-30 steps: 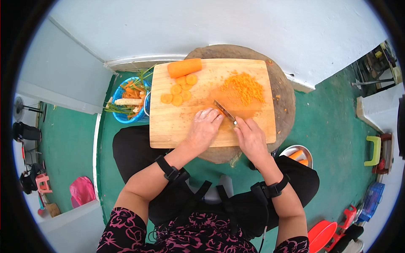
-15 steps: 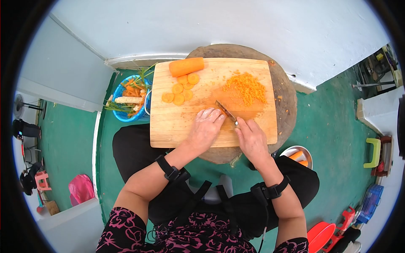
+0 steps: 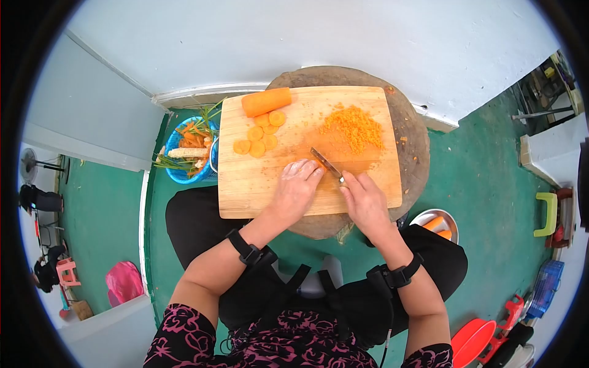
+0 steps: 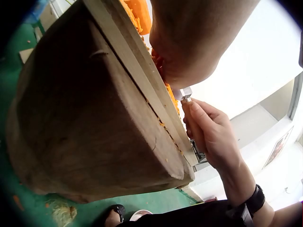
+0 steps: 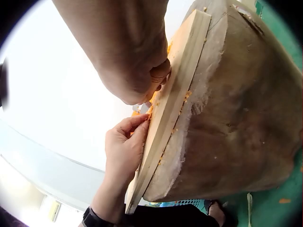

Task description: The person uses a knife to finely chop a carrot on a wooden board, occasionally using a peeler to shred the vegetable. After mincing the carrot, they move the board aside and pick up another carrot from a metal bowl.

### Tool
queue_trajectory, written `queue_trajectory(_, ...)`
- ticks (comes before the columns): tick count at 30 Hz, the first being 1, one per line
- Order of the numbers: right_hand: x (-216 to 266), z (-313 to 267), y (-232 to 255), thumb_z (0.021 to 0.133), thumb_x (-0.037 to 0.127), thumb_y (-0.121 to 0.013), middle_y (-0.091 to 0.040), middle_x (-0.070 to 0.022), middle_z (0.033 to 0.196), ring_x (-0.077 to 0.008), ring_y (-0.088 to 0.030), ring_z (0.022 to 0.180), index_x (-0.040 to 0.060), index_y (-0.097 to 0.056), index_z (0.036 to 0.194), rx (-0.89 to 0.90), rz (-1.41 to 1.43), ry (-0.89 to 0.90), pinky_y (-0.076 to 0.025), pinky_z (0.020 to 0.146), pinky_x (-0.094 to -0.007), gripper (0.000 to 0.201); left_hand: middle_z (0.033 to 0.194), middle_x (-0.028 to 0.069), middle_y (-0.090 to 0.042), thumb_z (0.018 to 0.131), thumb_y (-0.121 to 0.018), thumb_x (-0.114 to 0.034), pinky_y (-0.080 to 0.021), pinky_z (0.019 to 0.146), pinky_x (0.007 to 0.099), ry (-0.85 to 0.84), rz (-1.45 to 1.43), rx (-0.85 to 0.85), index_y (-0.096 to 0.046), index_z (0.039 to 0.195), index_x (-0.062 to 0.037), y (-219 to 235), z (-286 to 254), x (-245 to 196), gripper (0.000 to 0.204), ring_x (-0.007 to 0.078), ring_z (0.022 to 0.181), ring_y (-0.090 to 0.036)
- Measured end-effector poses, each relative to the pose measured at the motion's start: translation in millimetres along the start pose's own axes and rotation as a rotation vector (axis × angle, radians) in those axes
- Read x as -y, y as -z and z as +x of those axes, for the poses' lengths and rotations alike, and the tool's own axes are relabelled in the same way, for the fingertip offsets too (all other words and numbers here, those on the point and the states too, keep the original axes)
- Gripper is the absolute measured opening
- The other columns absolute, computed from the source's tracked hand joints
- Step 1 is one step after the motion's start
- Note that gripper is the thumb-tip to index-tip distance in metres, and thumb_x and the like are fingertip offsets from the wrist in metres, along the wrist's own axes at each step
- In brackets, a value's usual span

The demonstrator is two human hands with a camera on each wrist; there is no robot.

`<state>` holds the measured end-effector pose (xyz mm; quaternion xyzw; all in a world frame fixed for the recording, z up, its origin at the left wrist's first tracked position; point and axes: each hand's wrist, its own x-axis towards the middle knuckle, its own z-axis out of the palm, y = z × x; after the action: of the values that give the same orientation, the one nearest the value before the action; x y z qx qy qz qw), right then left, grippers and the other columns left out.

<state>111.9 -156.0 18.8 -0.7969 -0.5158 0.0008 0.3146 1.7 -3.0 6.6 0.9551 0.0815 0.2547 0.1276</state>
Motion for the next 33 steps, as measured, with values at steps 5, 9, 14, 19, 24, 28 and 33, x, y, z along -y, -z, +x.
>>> queue_trajectory(5,0,0,-2,0.08,0.012,-0.066,-0.054,-0.0125,0.084,-0.0285,-0.058,0.081,-0.0008,-0.058,0.111,0.007,-0.038,0.023,-0.05,0.071,-0.0375,0.034,0.101,0.0134,-0.062,0.074,-0.059,-0.003,-0.047,0.085,0.0412,-0.001,-0.004,0.01,-0.065,0.097,-0.0011,3,2,-1,0.024,0.0318,0.098,-0.059)
queue_trajectory(9,2,0,-3,0.08,0.011,-0.066,-0.054,-0.0124,0.084,-0.028,-0.058,0.081,-0.0014,-0.058,0.111,-0.002,-0.061,0.034,-0.05,0.071,-0.0371,0.035,0.102,0.0131,-0.062,0.074,-0.058,-0.003,-0.046,0.086,0.041,0.006,-0.011,0.007,-0.064,0.097,-0.0011,1,1,-1,0.024,0.0316,0.098,-0.058)
queue_trajectory(14,3,-1,-5,0.08,0.011,-0.066,-0.054,-0.0117,0.083,-0.0275,-0.058,0.08,-0.0019,-0.058,0.112,-0.012,-0.098,0.052,-0.05,0.07,-0.0369,0.036,0.102,0.0126,-0.062,0.074,-0.058,-0.003,-0.046,0.086,0.0407,0.01,-0.011,0.011,-0.064,0.097,-0.0013,3,3,-2,0.025,0.0311,0.098,-0.058)
queue_trajectory(19,6,2,-9,0.08,0.011,-0.066,-0.054,-0.0114,0.084,-0.0274,-0.058,0.08,-0.0015,-0.058,0.112,-0.009,-0.168,0.071,-0.05,0.069,-0.037,0.035,0.1,0.0128,-0.062,0.074,-0.058,-0.002,-0.046,0.086,0.0398,0.001,-0.029,0.006,-0.064,0.097,-0.001,3,3,-2,0.024,0.0307,0.098,-0.058)
queue_trajectory(24,3,2,-8,0.08,0.011,-0.065,-0.053,-0.0116,0.084,-0.0287,-0.058,0.079,0.0004,-0.058,0.112,-0.013,-0.049,0.006,-0.05,0.069,-0.0373,0.034,0.099,0.0139,-0.062,0.073,-0.059,-0.002,-0.047,0.085,0.0404,-0.009,-0.037,-0.003,-0.064,0.094,0.0,0,0,3,0.022,0.0317,0.097,-0.059)
queue_trajectory(28,1,0,-3,0.08,0.011,-0.065,-0.053,-0.0119,0.084,-0.029,-0.058,0.079,0.0007,-0.059,0.111,-0.004,-0.005,0.004,-0.05,0.069,-0.0375,0.034,0.1,0.0145,-0.062,0.073,-0.06,-0.001,-0.048,0.085,0.0413,-0.011,-0.028,-0.016,-0.064,0.093,0.0005,-2,-1,3,0.021,0.0326,0.096,-0.059)
queue_trajectory(33,2,0,-4,0.08,0.011,-0.065,-0.054,-0.0122,0.085,-0.0287,-0.058,0.08,0.0,-0.058,0.112,-0.012,-0.021,0.02,-0.05,0.07,-0.0376,0.034,0.1,0.0143,-0.062,0.073,-0.06,-0.001,-0.047,0.086,0.0412,-0.015,-0.033,-0.011,-0.064,0.094,0.0005,1,1,2,0.022,0.0326,0.097,-0.058)
